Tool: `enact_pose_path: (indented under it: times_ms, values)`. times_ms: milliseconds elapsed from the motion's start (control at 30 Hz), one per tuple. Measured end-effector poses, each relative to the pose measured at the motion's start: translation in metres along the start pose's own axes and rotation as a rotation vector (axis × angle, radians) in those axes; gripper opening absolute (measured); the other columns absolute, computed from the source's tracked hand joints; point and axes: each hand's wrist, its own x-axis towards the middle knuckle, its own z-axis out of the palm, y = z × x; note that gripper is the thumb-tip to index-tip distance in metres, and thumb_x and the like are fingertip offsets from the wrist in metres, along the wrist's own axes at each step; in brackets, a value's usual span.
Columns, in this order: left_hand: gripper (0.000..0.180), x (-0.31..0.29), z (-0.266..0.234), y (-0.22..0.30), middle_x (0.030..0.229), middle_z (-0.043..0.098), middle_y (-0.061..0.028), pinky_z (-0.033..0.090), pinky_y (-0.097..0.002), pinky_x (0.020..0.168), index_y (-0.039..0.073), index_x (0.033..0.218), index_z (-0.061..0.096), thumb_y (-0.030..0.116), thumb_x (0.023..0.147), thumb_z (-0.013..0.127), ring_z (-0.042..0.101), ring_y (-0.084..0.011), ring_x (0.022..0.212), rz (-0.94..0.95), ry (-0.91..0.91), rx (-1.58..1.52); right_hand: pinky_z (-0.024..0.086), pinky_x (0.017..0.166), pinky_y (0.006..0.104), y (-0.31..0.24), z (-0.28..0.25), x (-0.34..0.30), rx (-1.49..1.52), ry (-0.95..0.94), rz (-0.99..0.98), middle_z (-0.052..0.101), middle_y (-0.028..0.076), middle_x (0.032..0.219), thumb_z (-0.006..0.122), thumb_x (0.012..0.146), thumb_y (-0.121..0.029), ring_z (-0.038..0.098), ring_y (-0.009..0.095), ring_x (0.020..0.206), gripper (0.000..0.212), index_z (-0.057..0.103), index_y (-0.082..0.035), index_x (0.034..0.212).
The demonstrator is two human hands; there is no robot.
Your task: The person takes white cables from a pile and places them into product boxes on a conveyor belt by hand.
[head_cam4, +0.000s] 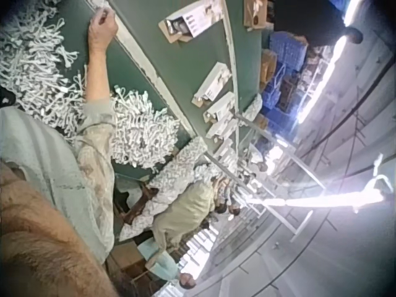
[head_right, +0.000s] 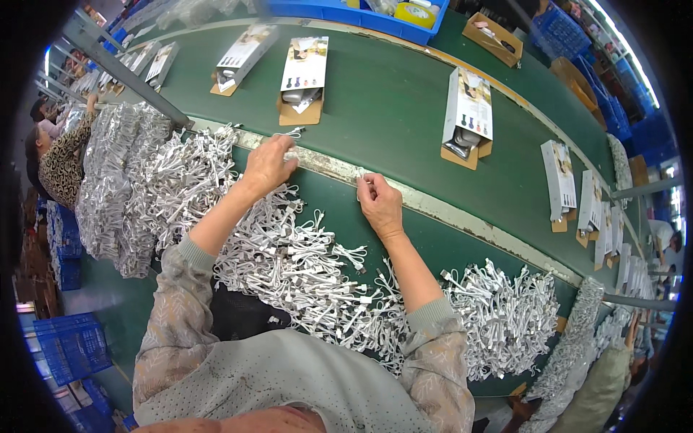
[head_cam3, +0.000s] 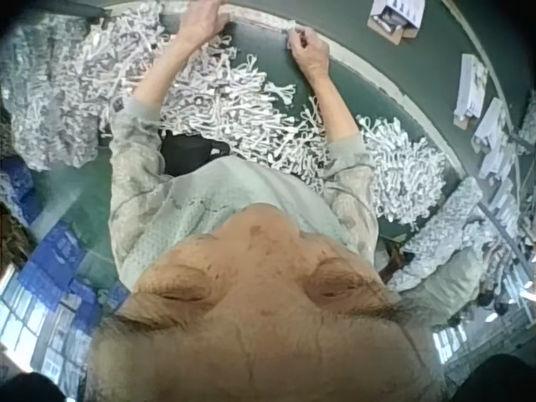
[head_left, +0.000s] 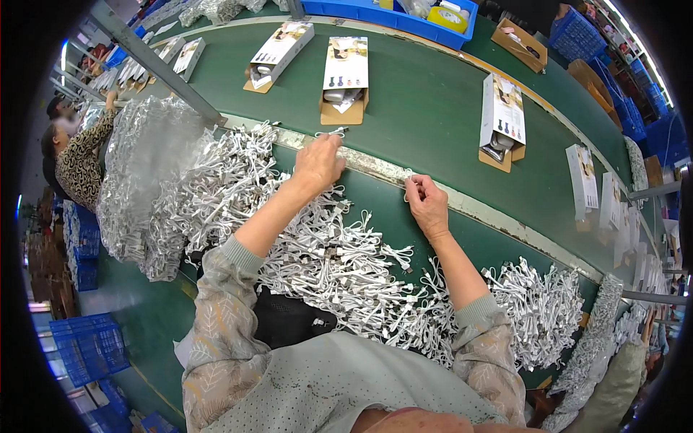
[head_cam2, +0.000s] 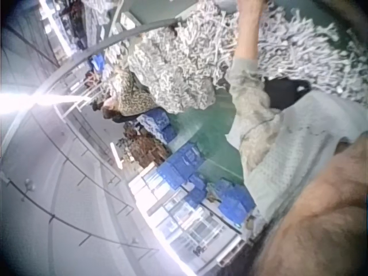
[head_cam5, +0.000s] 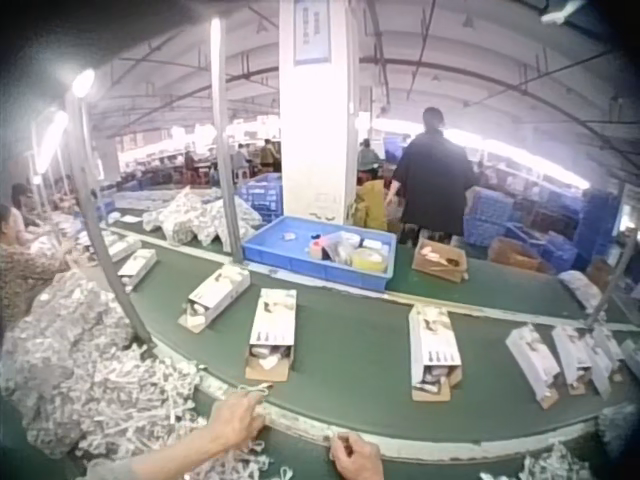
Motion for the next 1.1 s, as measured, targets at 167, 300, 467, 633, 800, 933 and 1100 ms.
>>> enact_pose_path:
  times_ms: [167,300,467,633,800,933,1100]
  values:
    - [0.028,0.023,0.008,-0.01,0.097,0.058,-0.0173,0.047,-0.0434,0.08,0.003,0.099,0.057,0.016,0.075,0.065,0.057,-0.035,0.097,-0.132,0.017,0.084,0.043,0.052,0.024,-0.011,0.003,0.012,0.292,-0.029,0.343,0.06,0.006,0.061,0.06,0.086,-0.02,0.054,0.009,0.053,0.019,0.064,-0.003,0.094]
    - [0.016,0.033,0.025,-0.027,0.085,0.063,-0.0178,0.048,-0.0428,0.077,0.003,0.088,0.063,0.014,0.076,0.062,0.06,-0.035,0.089,-0.023,-0.121,-0.012,0.047,0.058,0.0323,-0.02,0.032,0.061,0.045,0.072,0.136,0.062,0.012,0.064,0.059,0.084,-0.026,0.06,0.023,0.056,0.024,0.067,-0.004,0.088]
    - [0.012,0.034,0.028,-0.018,0.077,0.065,-0.017,0.049,-0.0441,0.073,0.005,0.081,0.064,0.015,0.074,0.061,0.062,-0.0354,0.078,0.003,-0.053,0.036,0.048,0.064,0.0451,-0.012,0.055,0.111,-0.346,0.127,0.084,0.063,0.017,0.072,0.055,0.083,-0.023,0.061,0.037,0.069,0.021,0.065,-0.005,0.078]
    - [0.015,0.028,0.02,-0.009,0.069,0.064,-0.0155,0.05,-0.0393,0.067,0.002,0.075,0.065,0.017,0.072,0.062,0.063,-0.0314,0.068,-0.044,-0.088,-0.185,0.047,0.072,0.0476,0.016,0.068,0.129,-0.421,0.173,0.065,0.059,0.021,0.091,0.053,0.087,-0.02,0.059,0.039,0.085,0.019,0.056,-0.003,0.095]
    - [0.019,0.046,-0.005,-0.044,0.069,0.064,-0.0162,0.05,-0.0363,0.067,0.0,0.074,0.066,0.019,0.072,0.061,0.063,-0.0266,0.067,-0.28,0.085,-0.334,0.046,0.078,0.0464,-0.006,0.043,0.096,-0.386,0.173,-0.263,0.058,0.021,0.094,0.053,0.084,-0.006,0.056,0.04,0.09,0.027,0.049,0.002,0.109]
    - [0.023,0.086,-0.009,-0.076,0.079,0.066,-0.0194,0.05,-0.0408,0.075,0.003,0.074,0.068,0.025,0.069,0.063,0.064,-0.0342,0.08,-0.433,0.207,-0.226,0.047,0.082,0.0413,-0.025,0.022,0.046,-0.196,-0.403,-0.383,0.061,0.016,0.099,0.054,0.078,0.0,0.056,0.034,0.095,0.023,0.058,-0.003,0.101]
    - [0.023,0.123,0.001,-0.066,0.086,0.066,-0.0199,0.049,-0.0433,0.078,0.003,0.077,0.068,0.024,0.068,0.063,0.063,-0.0361,0.086,-0.429,0.158,-0.252,0.046,0.088,0.0377,-0.055,0.013,-0.004,-0.082,-0.816,-0.402,0.057,0.01,0.11,0.054,0.071,0.005,0.052,0.029,0.104,0.038,0.06,-0.006,0.106]
